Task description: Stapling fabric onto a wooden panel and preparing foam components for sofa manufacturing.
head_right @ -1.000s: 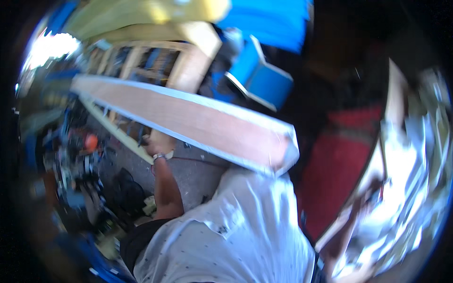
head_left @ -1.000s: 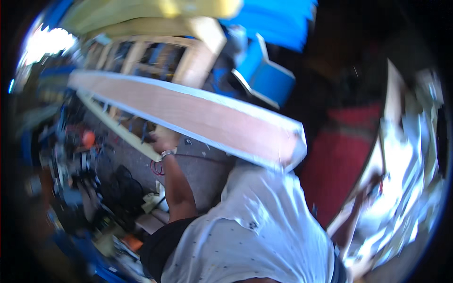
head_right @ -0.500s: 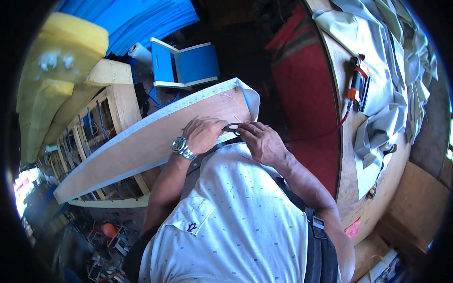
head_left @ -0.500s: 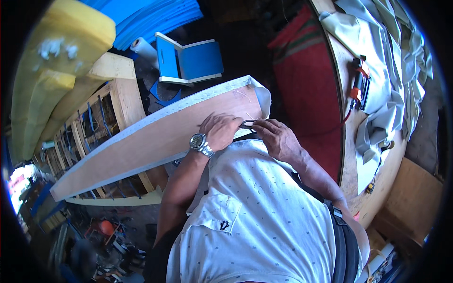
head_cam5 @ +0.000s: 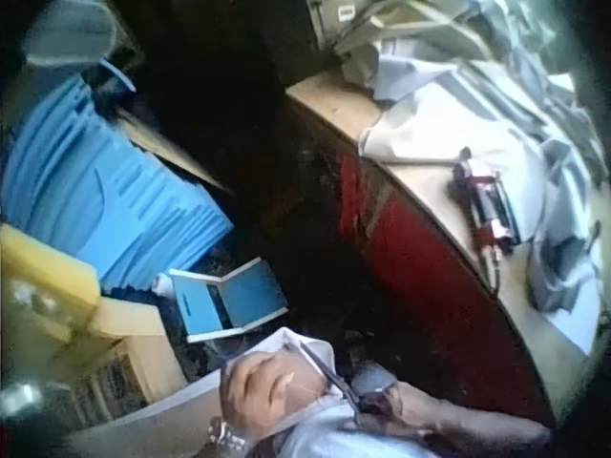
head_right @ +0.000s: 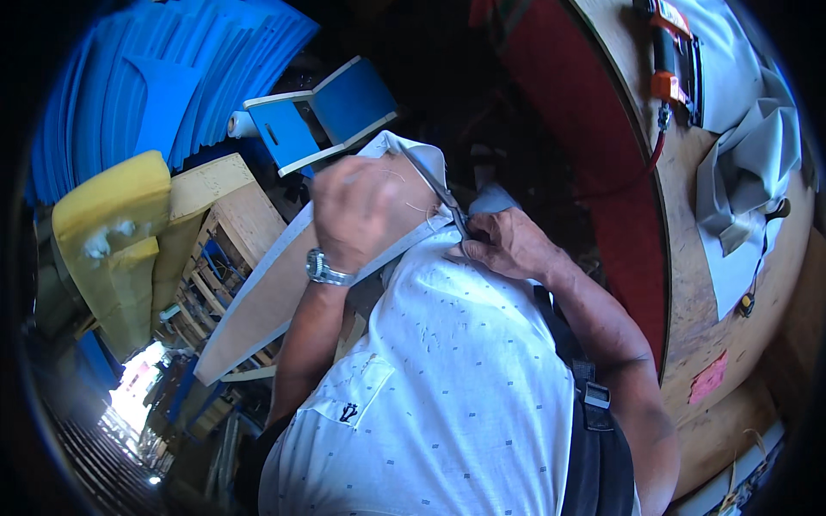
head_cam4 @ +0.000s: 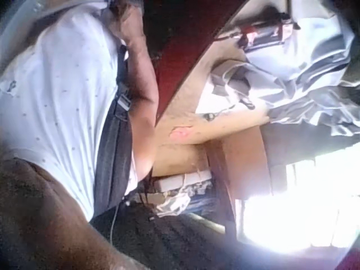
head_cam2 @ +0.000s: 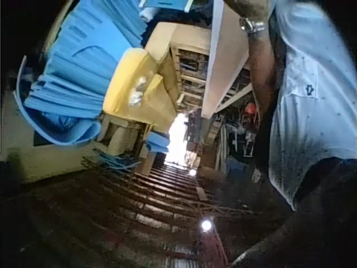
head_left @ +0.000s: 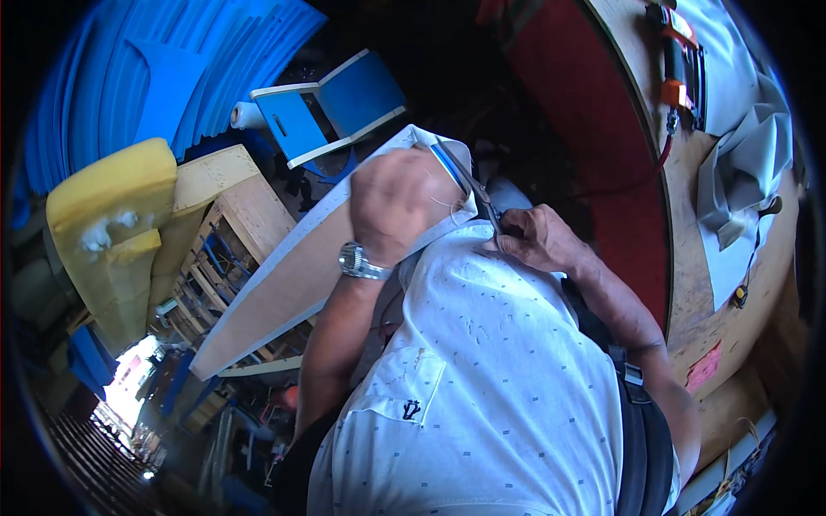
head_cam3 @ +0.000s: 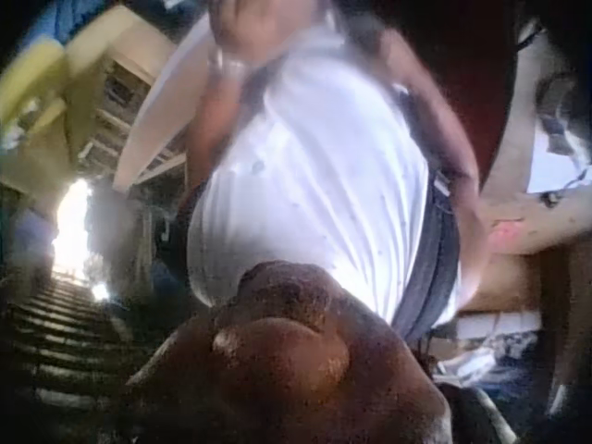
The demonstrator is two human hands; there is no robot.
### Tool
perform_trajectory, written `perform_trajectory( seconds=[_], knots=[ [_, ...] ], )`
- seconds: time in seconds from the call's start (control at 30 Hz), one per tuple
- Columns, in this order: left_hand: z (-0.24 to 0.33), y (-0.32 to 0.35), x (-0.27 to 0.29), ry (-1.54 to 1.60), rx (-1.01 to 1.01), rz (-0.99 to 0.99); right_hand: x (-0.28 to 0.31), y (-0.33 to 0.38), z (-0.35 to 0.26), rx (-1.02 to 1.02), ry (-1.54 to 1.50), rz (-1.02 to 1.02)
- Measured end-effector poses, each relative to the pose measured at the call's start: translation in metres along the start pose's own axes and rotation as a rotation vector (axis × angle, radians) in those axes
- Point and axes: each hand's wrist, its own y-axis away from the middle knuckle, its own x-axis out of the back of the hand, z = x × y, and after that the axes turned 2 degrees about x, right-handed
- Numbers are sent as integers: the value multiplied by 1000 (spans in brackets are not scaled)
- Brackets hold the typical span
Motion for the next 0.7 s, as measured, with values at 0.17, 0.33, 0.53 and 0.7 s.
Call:
perform_trajectory(
  seconds=[0.17, 0.33, 0.53, 0.7],
  knots=[
    [-45, 24, -52, 50, 565, -61, 16, -4, 45, -62, 106, -97],
    [-46, 30, -94, 87, 567, -170, 6, -42, 52, -134, -1, -180],
    [-55, 28, -117, 153, 499, -143, -6, -75, 37, -184, -49, -131],
    [-66, 33, -127, 211, 554, -156, -3, -95, 22, -202, -79, -125]
  ],
)
